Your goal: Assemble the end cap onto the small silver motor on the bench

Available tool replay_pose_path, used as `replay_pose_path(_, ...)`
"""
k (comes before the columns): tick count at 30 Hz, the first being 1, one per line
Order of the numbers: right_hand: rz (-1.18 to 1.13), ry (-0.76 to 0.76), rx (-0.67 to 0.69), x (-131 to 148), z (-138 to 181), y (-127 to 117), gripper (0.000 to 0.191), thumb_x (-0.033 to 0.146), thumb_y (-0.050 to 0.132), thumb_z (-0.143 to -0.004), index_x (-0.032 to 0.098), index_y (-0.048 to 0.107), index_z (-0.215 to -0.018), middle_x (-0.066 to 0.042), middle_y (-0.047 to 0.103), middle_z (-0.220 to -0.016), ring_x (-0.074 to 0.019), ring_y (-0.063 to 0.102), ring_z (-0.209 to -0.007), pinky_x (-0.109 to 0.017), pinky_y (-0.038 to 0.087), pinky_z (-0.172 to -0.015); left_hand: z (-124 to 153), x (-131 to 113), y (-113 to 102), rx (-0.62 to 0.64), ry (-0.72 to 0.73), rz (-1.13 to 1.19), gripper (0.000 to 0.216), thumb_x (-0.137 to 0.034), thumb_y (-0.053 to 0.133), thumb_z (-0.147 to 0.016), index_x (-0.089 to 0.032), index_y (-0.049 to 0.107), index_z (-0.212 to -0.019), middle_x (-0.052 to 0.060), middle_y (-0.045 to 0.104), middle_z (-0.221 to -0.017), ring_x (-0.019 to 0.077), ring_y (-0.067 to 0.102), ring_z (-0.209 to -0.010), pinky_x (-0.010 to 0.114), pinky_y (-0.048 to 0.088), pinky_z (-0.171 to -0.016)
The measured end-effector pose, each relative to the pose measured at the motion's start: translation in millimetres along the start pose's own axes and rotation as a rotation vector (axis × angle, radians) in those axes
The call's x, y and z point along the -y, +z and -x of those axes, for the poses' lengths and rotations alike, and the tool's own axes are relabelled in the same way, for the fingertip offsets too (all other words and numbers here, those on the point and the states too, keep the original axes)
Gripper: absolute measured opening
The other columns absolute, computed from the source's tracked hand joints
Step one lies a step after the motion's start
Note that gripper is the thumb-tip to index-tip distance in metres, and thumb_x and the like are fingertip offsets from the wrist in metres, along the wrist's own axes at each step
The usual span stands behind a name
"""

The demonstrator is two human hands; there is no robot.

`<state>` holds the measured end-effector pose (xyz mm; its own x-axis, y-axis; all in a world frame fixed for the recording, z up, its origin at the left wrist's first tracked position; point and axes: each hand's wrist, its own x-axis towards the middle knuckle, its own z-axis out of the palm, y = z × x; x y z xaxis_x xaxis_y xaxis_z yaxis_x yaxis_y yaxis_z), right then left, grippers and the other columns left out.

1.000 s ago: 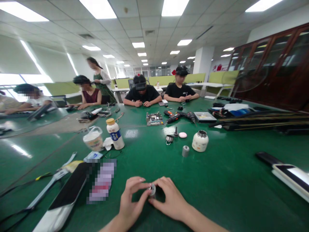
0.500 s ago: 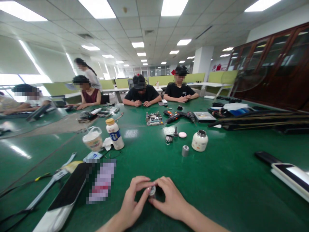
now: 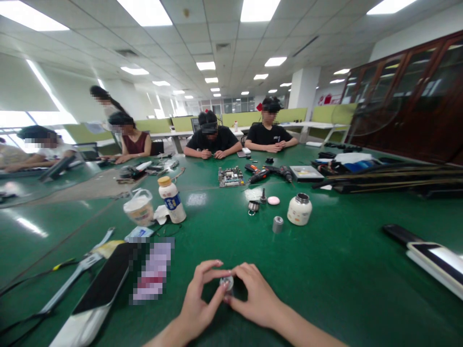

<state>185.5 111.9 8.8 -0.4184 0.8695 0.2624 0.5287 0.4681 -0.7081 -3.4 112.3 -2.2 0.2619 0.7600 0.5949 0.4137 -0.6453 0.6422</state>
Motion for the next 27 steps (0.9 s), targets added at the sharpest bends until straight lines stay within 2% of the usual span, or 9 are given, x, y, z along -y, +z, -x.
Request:
replay_pose_path(6,-0.014,-0.016,0.006,0,-1,-1,0.025,0.023,0.069,-0.079,0.023,0.060,-0.103,-0.003,0.064,-0.100,-0.0223,0.056,-0.095,-0.035,0.043,-0.084,-3,-2,2,-0.050,-0.060,0.032,0.031,-0.019,0.064,-0.085,-0.021,0.054,-0.114,0.007,0.073,-0.098,0.0240,0.064,-0.103,0.042,0.050,-0.092)
replay_pose_path(13,0.001,-0.001,0.005,3,-2,-2,0.023,0.026,0.070,-0.079,0.023,0.061,-0.101,-0.003,0.064,-0.099,-0.0226,0.057,-0.094,-0.035,0.044,-0.083,-8,-9,2,-0.090,-0.123,0.051,0.008,-0.021,0.064,-0.085,-0.020,0.068,-0.092,0.009,0.069,-0.105,0.0201,0.068,-0.087,0.034,0.055,-0.081)
replay_pose_path(16,0.005,0.005,0.009,3,-1,-2,0.023,0.028,0.070,-0.079,0.024,0.061,-0.100,-0.003,0.064,-0.099,-0.0229,0.057,-0.094,-0.036,0.044,-0.083,-8,-11,3,-0.109,-0.121,0.066,0.007,-0.020,0.064,-0.085,-0.021,0.067,-0.092,0.007,0.071,-0.101,0.0195,0.069,-0.084,0.033,0.055,-0.080)
replay_pose_path(20,0.011,0.012,0.018,3,-1,-3,0.027,0.031,0.071,-0.079,0.024,0.061,-0.103,-0.003,0.064,-0.101,-0.0232,0.056,-0.096,-0.036,0.044,-0.085,-11,-8,2,-0.193,-0.165,0.121,0.016,-0.022,0.068,-0.084,-0.021,0.059,-0.097,0.002,0.075,-0.082,0.0199,0.070,-0.083,0.034,0.054,-0.082)
replay_pose_path(23,0.011,0.023,0.022,4,-2,-4,0.028,0.032,0.072,-0.078,0.024,0.061,-0.102,-0.003,0.064,-0.102,-0.0235,0.056,-0.097,-0.036,0.044,-0.085,-16,2,-2,-0.281,-0.226,0.076,0.015,-0.024,0.068,-0.084,-0.021,0.057,-0.095,0.003,0.075,-0.083,0.0212,0.071,-0.084,0.037,0.053,-0.083)
replay_pose_path(25,0.008,0.030,0.025,4,-2,-4,0.027,0.031,0.073,-0.078,0.024,0.061,-0.101,-0.003,0.064,-0.102,-0.0236,0.056,-0.097,-0.036,0.043,-0.086,-20,12,-5,-0.249,-0.261,-0.012,0.016,-0.024,0.068,-0.083,-0.022,0.058,-0.094,0.003,0.075,-0.085,0.0230,0.070,-0.085,0.040,0.052,-0.083)
replay_pose_path(27,0.008,0.034,0.031,5,-2,-4,0.028,0.031,0.073,-0.078,0.024,0.061,-0.101,-0.004,0.065,-0.102,-0.0237,0.056,-0.097,-0.037,0.043,-0.086,-21,20,-7,-0.134,-0.264,-0.110,0.011,-0.023,0.069,-0.081,-0.022,0.061,-0.088,0.003,0.074,-0.084,0.0247,0.070,-0.086,0.042,0.051,-0.082)
